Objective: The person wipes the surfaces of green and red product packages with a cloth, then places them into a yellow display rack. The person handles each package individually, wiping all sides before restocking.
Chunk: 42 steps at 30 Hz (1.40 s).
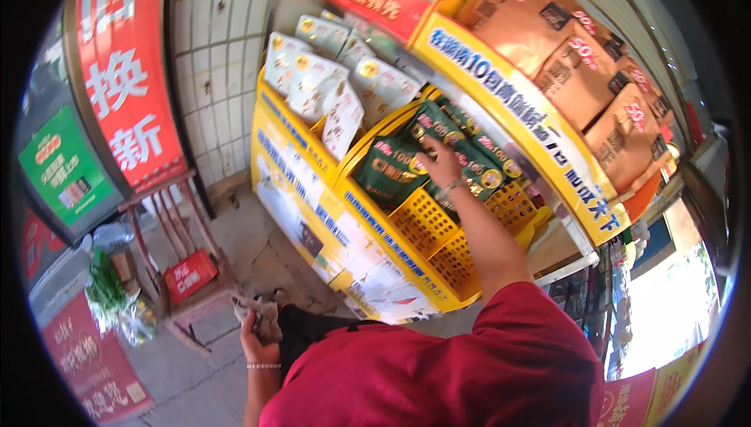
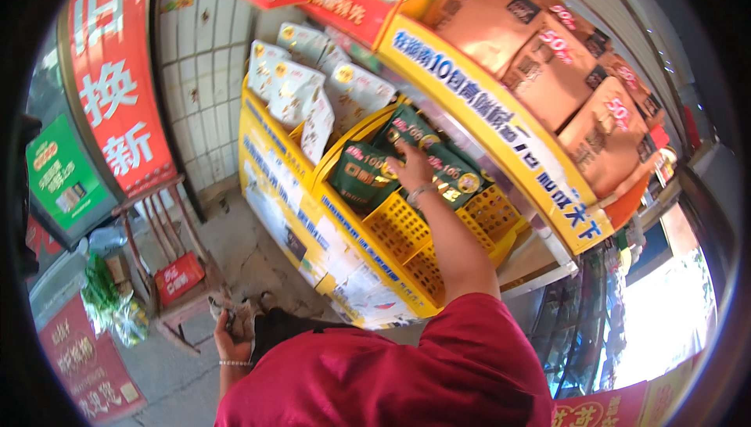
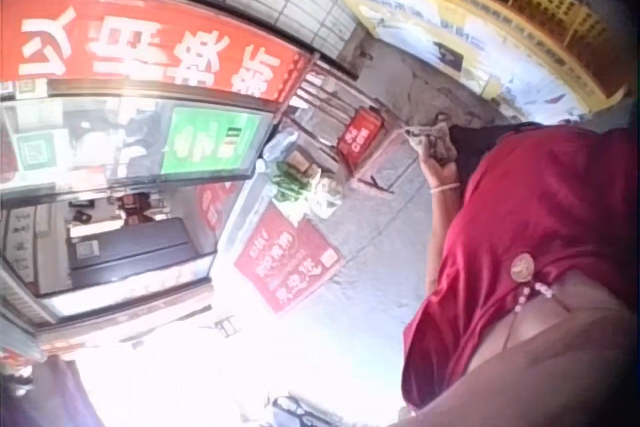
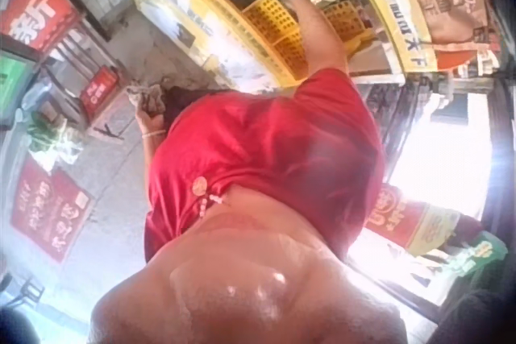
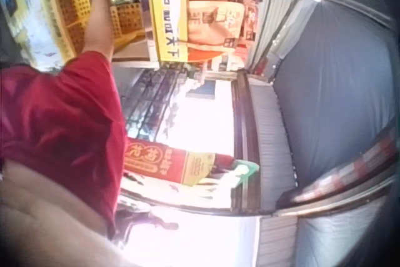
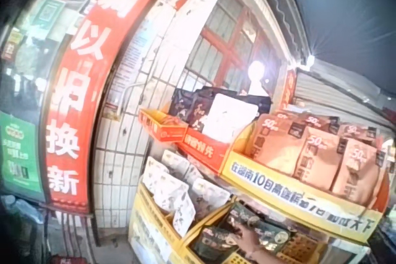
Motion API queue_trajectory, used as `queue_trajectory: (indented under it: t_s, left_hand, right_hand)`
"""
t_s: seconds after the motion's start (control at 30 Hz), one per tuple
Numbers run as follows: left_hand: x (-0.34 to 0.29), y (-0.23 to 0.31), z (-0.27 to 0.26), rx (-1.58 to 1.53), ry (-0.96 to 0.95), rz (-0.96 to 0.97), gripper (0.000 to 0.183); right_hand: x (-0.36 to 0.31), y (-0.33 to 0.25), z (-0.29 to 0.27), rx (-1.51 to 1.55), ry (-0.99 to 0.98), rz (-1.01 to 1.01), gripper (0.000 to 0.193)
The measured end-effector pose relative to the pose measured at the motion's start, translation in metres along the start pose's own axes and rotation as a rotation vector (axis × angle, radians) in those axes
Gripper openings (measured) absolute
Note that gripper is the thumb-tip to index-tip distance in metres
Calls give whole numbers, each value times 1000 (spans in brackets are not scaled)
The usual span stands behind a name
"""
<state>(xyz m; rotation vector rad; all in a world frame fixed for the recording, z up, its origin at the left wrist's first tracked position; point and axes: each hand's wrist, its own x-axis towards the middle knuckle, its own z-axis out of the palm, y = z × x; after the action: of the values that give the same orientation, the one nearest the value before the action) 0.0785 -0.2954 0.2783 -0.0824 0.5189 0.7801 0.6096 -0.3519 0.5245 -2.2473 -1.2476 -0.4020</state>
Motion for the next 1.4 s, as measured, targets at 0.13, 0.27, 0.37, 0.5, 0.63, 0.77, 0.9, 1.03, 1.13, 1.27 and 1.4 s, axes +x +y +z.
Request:
queue_trajectory:
  t_s: [0.13, 0.27, 0.37, 0.5, 0.63, 0.77, 0.9, 1.03, 1.13, 1.27, 1.4]
  left_hand:
    - [-1, -3, 6, 85, -34, 41, 37]
    - [0, -6, 9, 111, -2, 7, 34]
    - [9, -14, 5, 108, 55, 110, 27]
    - [18, -14, -4, 2, 113, -21, 25]
    - [19, -15, -5, -5, 56, -57, 26]
    - [13, -16, -2, 1, -2, -10, 26]
    - [8, -11, 2, -30, -113, -129, 28]
    - [3, -10, 4, -2, 33, 24, 23]
    - [7, -13, 12, 56, 86, 62, 12]
    - [1, -15, 19, 98, 49, -26, 17]
    - [6, -20, 27, 100, 69, -25, 20]
  right_hand:
    - [-15, 15, -36, -285, 142, 47, 48]
    - [-16, 31, -76, -542, 7, 368, 61]
    - [-19, 30, -92, -686, -237, 558, 69]
    - [-22, 25, -107, -539, -345, 586, 47]
    - [-44, 31, -110, -503, -194, 330, 43]
    - [-58, 32, -116, -382, -524, 464, 53]
    - [-65, 9, -118, -505, -539, 496, 44]
    - [-78, -22, -124, -570, -225, 351, 24]
    - [-88, -45, -142, -652, -80, 240, 21]
    - [-98, -90, -173, -806, -155, 183, 14]
    - [-109, -123, -192, -763, -153, 176, 20]
